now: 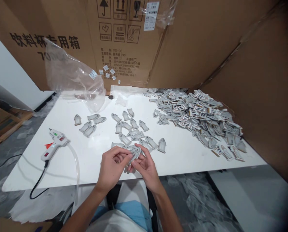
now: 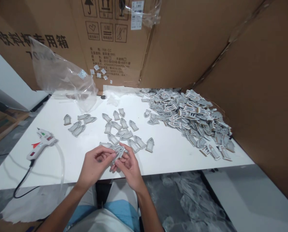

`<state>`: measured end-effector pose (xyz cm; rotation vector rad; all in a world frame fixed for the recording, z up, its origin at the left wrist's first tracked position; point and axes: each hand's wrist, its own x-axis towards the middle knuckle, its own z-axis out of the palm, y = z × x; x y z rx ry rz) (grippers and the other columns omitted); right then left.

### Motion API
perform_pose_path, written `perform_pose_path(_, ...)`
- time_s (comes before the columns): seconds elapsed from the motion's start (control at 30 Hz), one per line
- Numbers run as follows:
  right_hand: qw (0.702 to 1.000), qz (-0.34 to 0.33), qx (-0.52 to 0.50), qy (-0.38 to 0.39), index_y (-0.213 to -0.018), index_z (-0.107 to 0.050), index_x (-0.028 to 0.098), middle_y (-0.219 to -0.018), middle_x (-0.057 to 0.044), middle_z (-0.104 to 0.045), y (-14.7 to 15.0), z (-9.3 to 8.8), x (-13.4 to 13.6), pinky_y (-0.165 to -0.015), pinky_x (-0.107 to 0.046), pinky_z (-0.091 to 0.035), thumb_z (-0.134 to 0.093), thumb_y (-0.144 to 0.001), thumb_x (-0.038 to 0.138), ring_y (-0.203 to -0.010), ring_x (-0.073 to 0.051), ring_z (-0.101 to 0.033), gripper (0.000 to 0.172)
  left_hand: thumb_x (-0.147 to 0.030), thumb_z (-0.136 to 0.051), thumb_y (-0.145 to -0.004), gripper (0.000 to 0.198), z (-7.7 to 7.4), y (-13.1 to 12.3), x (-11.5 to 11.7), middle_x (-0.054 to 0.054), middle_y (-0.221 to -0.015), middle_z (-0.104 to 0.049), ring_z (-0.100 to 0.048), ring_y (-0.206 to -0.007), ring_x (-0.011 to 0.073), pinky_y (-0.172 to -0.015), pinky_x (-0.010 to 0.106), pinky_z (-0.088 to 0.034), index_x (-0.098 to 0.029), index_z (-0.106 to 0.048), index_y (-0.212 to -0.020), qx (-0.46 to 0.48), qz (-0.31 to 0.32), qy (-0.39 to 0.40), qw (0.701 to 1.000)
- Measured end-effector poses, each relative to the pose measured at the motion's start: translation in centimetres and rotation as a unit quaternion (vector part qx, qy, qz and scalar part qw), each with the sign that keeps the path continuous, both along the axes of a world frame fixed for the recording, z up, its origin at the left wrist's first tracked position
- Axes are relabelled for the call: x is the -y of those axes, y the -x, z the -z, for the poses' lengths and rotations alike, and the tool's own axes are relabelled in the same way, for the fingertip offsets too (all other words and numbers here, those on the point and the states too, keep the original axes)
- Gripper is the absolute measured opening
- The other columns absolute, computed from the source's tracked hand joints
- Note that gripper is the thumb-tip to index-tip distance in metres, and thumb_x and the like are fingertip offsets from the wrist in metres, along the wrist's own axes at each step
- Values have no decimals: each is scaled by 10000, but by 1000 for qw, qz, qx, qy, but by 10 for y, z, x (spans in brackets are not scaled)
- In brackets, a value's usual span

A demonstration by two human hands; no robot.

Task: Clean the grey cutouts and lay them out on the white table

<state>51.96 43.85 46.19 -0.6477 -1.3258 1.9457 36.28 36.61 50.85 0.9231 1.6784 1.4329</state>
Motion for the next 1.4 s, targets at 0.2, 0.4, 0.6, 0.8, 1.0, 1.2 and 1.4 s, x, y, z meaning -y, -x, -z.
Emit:
perform_pose_path(0.2,1000,6,7,2,-1435,-534,340,-1028,-24,-775,0,-5,2,-709,-370,-656,-857,-931,387,-708,-188,-755,600,-348,-773,-935,125,2,-4,-2,33,-1000,-744,-694,-882,176,-777,278,-542,-253,-784,-1016,-104,-11,-15,994)
perform_pose_path(0.4,996,-19,73,-37,-1341,-655,351,-953,-27,-780,-14,-9,-1,-716,-417,-635,-869,-915,387,-727,-228,-757,477,-413,-735,-983,190,16,-4,9,12,-881,-758,-687,-761,163,-700,265,-518,-225,-735,-952,-40,46,2,998)
perform_pose_path(0.6,927,207,238,-203,-1238,-724,241,-1042,-68,-772,-54,-14,-75,-628,-333,-539,-769,-947,531,-676,-174,-643,414,-304,-672,-1027,154,42,-7,27,29,-823,-726,-662,-761,208,-719,342,-487,-236,-710,-895,-280,80,17,957)
perform_pose_path(0.8,736,315,430,-417,-1259,-753,208,-1316,-150,-652,-62,-19,-192,-907,-423,-564,-638,-969,440,-847,-216,-628,389,-288,-725,-1017,63,38,-16,19,77,-1028,-694,-625,-975,288,-843,444,-491,-235,-727,-984,-485,72,3,871)
perform_pose_path(1.0,718,277,475,-427,-1157,-804,177,-1178,-160,-623,-45,-1,-246,-1064,-512,-476,-680,-895,453,-1082,-334,-586,400,-290,-757,-1009,101,33,-12,16,52,-1034,-688,-619,-1006,266,-868,431,-494,-233,-688,-961,-452,111,-18,885)
perform_pose_path(1.2,728,301,464,-404,-1029,-778,175,-1074,-145,-643,-41,12,-261,-1014,-489,-477,-707,-846,462,-1000,-306,-567,348,-308,-723,-1034,100,37,-11,14,55,-1027,-698,-622,-1000,265,-861,433,-480,-226,-701,-981,-464,98,-19,880)
perform_pose_path(1.4,759,335,405,-384,-881,-726,180,-886,-85,-677,-49,8,-264,-932,-470,-526,-741,-786,405,-804,-232,-577,244,-337,-655,-1074,153,34,9,5,68,-978,-713,-625,-932,255,-843,414,-467,-222,-711,-989,-501,13,-43,864)
